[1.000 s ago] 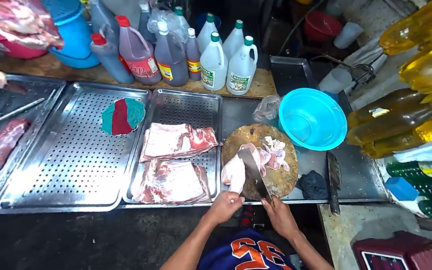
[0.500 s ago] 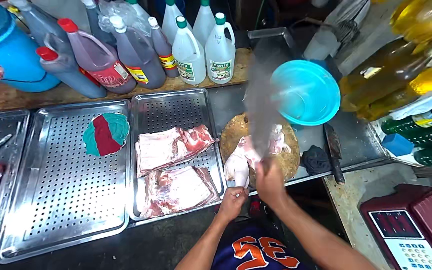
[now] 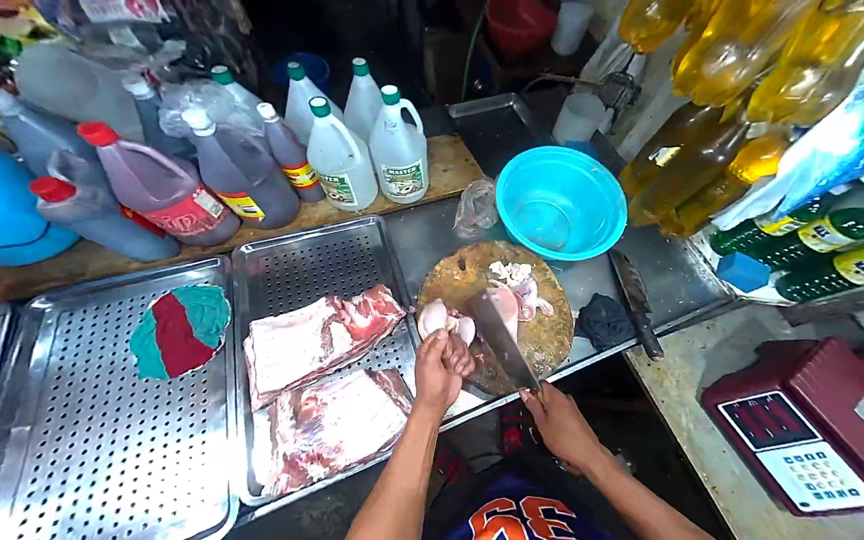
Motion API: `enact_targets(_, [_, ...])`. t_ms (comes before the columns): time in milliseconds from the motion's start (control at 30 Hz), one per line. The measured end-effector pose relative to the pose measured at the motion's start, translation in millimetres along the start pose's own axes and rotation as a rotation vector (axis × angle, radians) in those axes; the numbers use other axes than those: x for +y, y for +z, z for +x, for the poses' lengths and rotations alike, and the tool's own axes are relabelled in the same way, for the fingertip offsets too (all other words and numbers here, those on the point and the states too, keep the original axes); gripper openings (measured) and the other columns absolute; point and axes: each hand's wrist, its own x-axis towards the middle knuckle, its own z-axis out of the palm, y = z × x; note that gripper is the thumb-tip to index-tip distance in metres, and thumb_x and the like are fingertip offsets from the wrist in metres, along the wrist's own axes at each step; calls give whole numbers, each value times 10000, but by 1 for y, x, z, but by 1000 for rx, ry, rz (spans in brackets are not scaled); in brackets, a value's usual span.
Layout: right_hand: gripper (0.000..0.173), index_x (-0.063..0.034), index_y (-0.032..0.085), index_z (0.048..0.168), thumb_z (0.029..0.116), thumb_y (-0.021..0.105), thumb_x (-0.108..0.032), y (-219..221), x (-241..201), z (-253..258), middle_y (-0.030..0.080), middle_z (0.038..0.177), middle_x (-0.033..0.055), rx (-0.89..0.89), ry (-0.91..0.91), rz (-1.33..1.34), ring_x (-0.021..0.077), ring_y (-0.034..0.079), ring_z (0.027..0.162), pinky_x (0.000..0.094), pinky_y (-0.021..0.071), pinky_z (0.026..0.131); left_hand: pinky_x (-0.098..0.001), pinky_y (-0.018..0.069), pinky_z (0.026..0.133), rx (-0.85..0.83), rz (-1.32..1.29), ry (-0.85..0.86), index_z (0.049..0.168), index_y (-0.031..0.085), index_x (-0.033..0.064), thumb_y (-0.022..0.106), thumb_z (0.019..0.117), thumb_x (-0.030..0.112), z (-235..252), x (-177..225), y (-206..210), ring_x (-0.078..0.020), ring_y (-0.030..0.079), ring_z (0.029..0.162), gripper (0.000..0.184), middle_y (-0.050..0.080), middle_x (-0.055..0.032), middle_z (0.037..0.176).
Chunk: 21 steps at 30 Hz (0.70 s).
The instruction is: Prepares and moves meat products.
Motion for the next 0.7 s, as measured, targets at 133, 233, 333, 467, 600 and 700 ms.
enact_targets(133, [444,-54,593,1138,1074,480,-479,-18,37,2,617,720,88,166,90,337,230,630,560,443,590,560,-603,584,909,-255,284,-241,1650,52,308,603,991,383,18,-1,21,-406,604,1264,862,505,-169,1521])
enact_targets(233, [456,-70,594,1141,1062,487,-507,-44,68,8,612,714,80,162,63,359,224,620,549,432,579,549,-478,616,957,-397,888,-308,1665,98,153,635,1013,232,21,13,47,-267,692,1173,849,641,-104,1395])
enact_targets(333, [431,-83,600,1146,1063,495,-492,-46,96,4,602,690,62,153,39,432,214,608,536,422,571,538,-413,638,874,-382,1206,-148,1492,517,91,649,976,175,33,27,75,-187,735,998,539,739,-64,1152])
enact_targets(467, [378,-70,578,1125,1077,485,-434,-33,124,-6,567,647,49,167,68,656,190,577,494,386,553,493,-578,382,1186,-838,1823,-168,1518,507,349,780,819,127,66,-24,91,-259,340,1521,782,377,8,1645])
enact_targets(600, [402,-71,581,1114,1072,486,-460,-48,162,-13,575,663,56,155,120,670,197,583,503,397,556,505,-737,383,1080,-1055,2146,-275,1509,476,460,750,866,154,96,-89,99,-437,282,1523,763,248,-52,1706])
enact_targets(700, [455,-59,606,1160,1060,496,-490,-59,190,-43,627,781,95,132,162,542,237,640,648,458,579,635,-668,470,1048,-1161,2214,-272,1412,615,360,741,886,175,115,-98,93,-398,496,1386,571,454,-67,1587])
